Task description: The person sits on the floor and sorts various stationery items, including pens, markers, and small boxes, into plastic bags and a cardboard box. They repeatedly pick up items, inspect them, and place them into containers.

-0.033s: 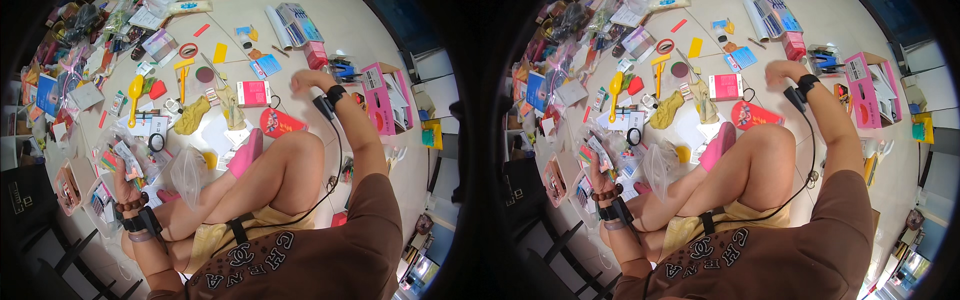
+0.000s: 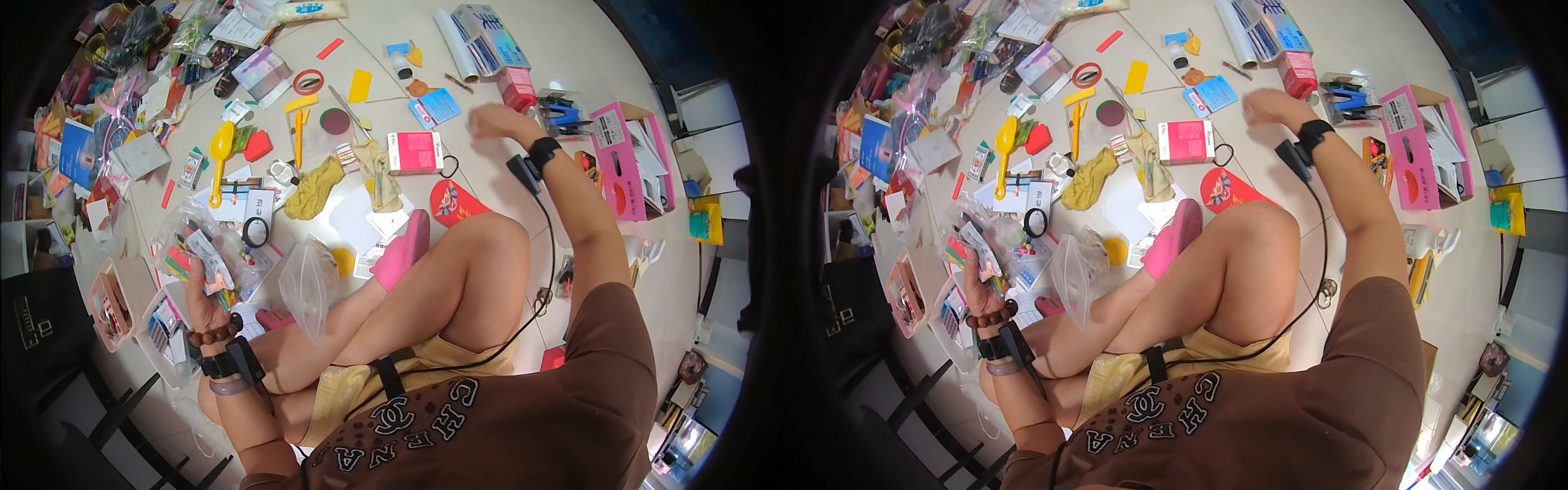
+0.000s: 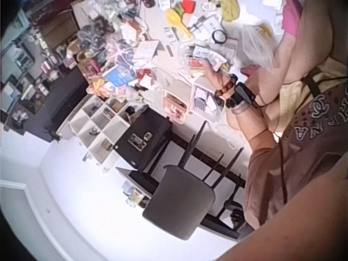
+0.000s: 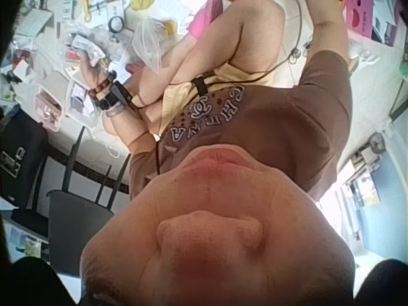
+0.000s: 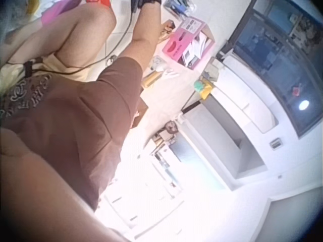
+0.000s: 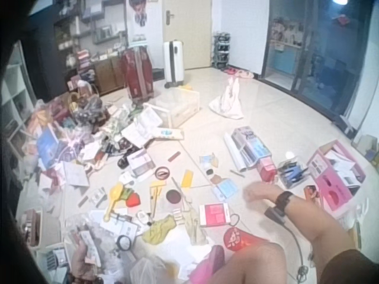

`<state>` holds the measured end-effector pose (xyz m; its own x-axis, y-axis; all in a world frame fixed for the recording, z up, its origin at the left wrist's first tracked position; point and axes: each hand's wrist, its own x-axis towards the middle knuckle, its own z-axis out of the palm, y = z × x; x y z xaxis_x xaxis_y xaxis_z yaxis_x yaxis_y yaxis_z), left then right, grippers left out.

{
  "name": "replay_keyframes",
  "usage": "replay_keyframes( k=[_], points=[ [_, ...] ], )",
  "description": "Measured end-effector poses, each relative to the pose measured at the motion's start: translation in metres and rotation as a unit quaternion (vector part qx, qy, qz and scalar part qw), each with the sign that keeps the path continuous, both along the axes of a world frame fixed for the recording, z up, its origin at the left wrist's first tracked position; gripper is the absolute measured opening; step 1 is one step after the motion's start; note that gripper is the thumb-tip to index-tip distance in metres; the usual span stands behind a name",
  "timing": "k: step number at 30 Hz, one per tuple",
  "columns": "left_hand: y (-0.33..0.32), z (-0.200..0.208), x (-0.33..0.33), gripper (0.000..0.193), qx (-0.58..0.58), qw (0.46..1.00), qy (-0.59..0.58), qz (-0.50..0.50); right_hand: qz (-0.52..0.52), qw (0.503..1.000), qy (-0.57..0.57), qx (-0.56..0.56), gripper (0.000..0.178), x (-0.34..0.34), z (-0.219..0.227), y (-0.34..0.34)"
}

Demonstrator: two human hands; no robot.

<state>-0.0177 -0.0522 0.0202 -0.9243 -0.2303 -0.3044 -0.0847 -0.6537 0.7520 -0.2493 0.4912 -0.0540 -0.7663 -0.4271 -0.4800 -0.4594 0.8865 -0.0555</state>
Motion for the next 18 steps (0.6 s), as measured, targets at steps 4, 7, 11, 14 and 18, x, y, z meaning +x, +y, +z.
replay_keyframes(
  k=[4,7,11,14,18],
  points=[
    [-0.003,0.001,-0.001,0.049,-0.001,1.000,-0.018,-0.025,0.084,0.954,0.259,-0.126,0.048,-0.014,-0.041,-0.029],
    [-0.006,-0.002,-0.002,0.048,-0.020,0.999,-0.015,-0.024,0.056,0.969,0.239,-0.042,0.051,-0.019,-0.064,-0.049],
    [-0.008,-0.003,0.000,0.048,-0.022,0.999,-0.006,-0.041,-0.002,0.960,0.258,-0.109,0.038,-0.029,-0.065,-0.048],
    [-0.007,-0.001,0.000,0.048,-0.015,0.999,-0.005,-0.035,-0.229,0.924,0.137,-0.273,0.029,-0.025,-0.048,-0.035],
    [0.003,0.006,-0.001,0.041,-0.010,1.000,-0.012,-0.011,-0.350,0.868,-0.016,-0.352,0.034,0.009,-0.019,0.001]
  ],
)
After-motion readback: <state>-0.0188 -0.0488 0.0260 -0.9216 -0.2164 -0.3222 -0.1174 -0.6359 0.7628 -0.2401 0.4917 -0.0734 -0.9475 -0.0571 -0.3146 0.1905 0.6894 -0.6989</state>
